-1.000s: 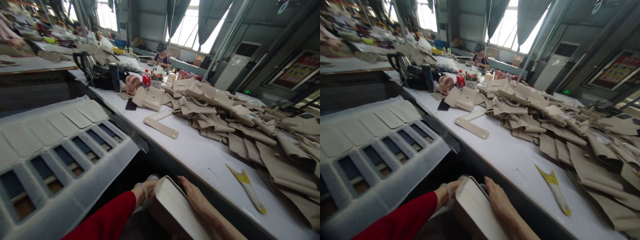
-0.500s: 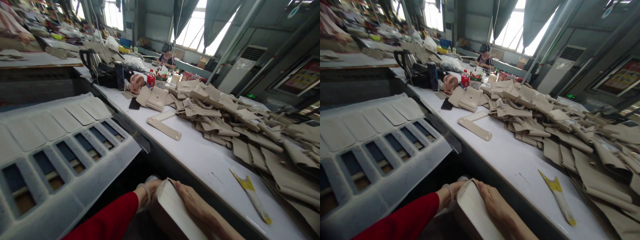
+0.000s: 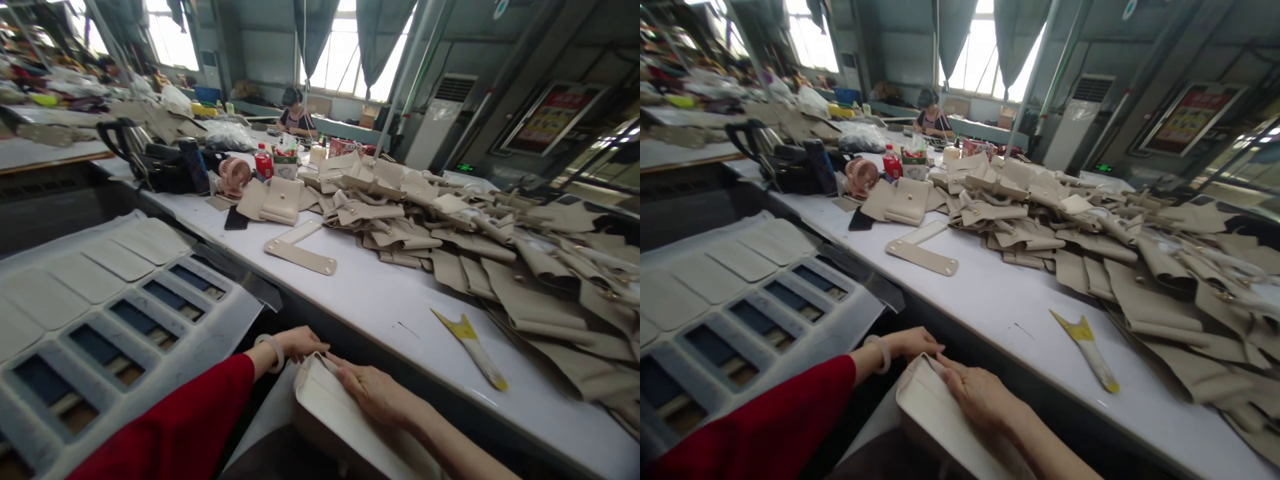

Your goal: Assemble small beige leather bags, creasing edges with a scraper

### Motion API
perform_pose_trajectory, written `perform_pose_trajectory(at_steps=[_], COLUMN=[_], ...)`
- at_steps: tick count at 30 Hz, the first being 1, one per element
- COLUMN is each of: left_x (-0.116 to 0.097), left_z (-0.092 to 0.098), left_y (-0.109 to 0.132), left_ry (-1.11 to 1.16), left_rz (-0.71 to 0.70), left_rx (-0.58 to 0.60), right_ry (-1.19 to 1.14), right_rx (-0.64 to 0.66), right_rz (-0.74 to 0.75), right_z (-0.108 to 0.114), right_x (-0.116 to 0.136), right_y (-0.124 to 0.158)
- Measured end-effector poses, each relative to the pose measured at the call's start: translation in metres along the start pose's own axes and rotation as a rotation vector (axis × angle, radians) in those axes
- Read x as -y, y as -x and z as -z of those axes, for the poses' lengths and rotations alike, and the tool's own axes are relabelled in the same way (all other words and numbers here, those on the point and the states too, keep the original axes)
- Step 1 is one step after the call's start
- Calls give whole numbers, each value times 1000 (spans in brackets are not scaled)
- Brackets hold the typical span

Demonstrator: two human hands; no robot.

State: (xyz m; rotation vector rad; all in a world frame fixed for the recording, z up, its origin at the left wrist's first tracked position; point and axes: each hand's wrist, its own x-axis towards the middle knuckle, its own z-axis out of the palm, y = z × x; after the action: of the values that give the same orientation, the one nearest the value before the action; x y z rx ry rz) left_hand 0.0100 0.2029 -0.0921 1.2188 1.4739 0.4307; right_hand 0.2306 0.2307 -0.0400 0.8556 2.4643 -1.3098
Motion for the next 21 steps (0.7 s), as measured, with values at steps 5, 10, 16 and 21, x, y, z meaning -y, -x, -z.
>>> perform_pose_trajectory(at_steps=[5, 10, 16, 21], left_x=[-31, -50, -61, -67], left_z=[19, 19, 24, 20], left_y=[6, 10, 4, -2], left_ry=[-92, -231, -380, -490], left_rz=[12, 25, 37, -63], left_rx=[256, 342, 439, 458], right_ry=[12, -29, -160, -65], right_rx=[28, 27, 13, 66], right_rz=[-91, -169, -197, -222], right_z=[11, 17, 24, 27], right_x=[-21, -45, -56, -43], right_y=[40, 79, 95, 84])
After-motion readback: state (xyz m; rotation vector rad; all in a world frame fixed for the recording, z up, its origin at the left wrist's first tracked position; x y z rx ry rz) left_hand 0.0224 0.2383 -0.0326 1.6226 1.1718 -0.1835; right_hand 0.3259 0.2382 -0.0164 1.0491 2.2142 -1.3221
